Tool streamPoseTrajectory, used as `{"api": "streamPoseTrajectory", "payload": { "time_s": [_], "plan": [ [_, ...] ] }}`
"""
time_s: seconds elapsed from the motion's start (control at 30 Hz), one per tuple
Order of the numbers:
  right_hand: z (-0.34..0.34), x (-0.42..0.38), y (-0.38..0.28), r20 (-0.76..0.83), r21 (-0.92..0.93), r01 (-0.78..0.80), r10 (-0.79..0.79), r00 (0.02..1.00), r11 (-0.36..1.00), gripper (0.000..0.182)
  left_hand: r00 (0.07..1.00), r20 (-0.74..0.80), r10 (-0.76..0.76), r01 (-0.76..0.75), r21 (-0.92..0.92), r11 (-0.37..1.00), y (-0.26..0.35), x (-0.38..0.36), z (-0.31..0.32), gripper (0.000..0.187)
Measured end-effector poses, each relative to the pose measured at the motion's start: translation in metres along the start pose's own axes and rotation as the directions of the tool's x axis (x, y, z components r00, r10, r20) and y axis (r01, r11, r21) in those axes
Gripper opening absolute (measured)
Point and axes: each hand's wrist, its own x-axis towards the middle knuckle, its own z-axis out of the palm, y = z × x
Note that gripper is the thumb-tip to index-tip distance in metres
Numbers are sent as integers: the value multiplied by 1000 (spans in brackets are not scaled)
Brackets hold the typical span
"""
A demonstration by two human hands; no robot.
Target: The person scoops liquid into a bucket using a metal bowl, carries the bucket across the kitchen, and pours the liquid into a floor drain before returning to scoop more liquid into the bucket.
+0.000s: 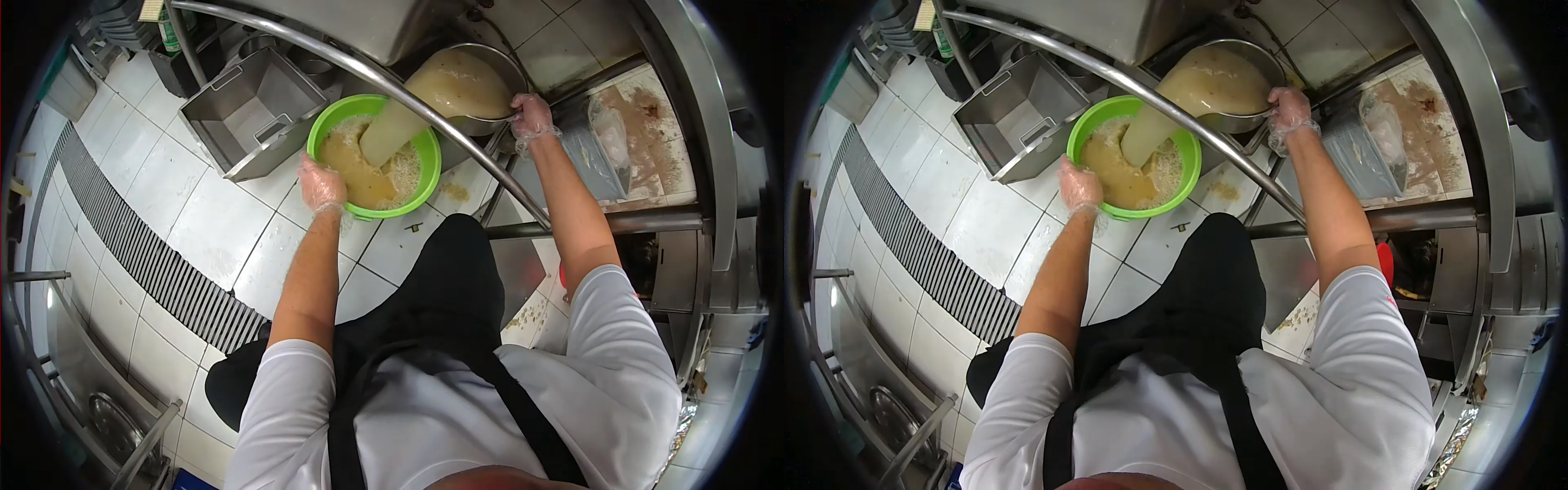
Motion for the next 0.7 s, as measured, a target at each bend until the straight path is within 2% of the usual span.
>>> {"api": "streamPoseTrajectory", "payload": {
  "time_s": [0.13,0.23,0.3,0.33,0.4,0.63,0.7],
  "plan": [
    [2,4,-8,-24,-48,17,-18,1000,999,7,1000,9,-5,5,-16,1000,2,-1,-3,53],
    [6,1,-18,-6,-153,17,-18,1000,988,10,1000,13,-11,12,-29,999,3,-1,-4,53],
    [6,4,-22,40,-249,122,-115,993,961,13,1000,11,-13,14,-39,999,4,0,-4,53],
    [6,5,-24,41,-249,126,-119,992,960,13,1000,16,-18,19,-40,999,4,0,-5,53],
    [5,10,-27,73,-382,192,-177,981,904,17,1000,20,-22,23,-43,999,4,0,-4,53],
    [10,10,-42,80,-472,222,-210,974,853,16,1000,22,-12,12,-34,999,1,-1,-3,53],
    [13,9,-49,100,-558,289,-282,954,778,13,1000,22,-18,19,-36,999,3,0,-4,53]
  ]
}}
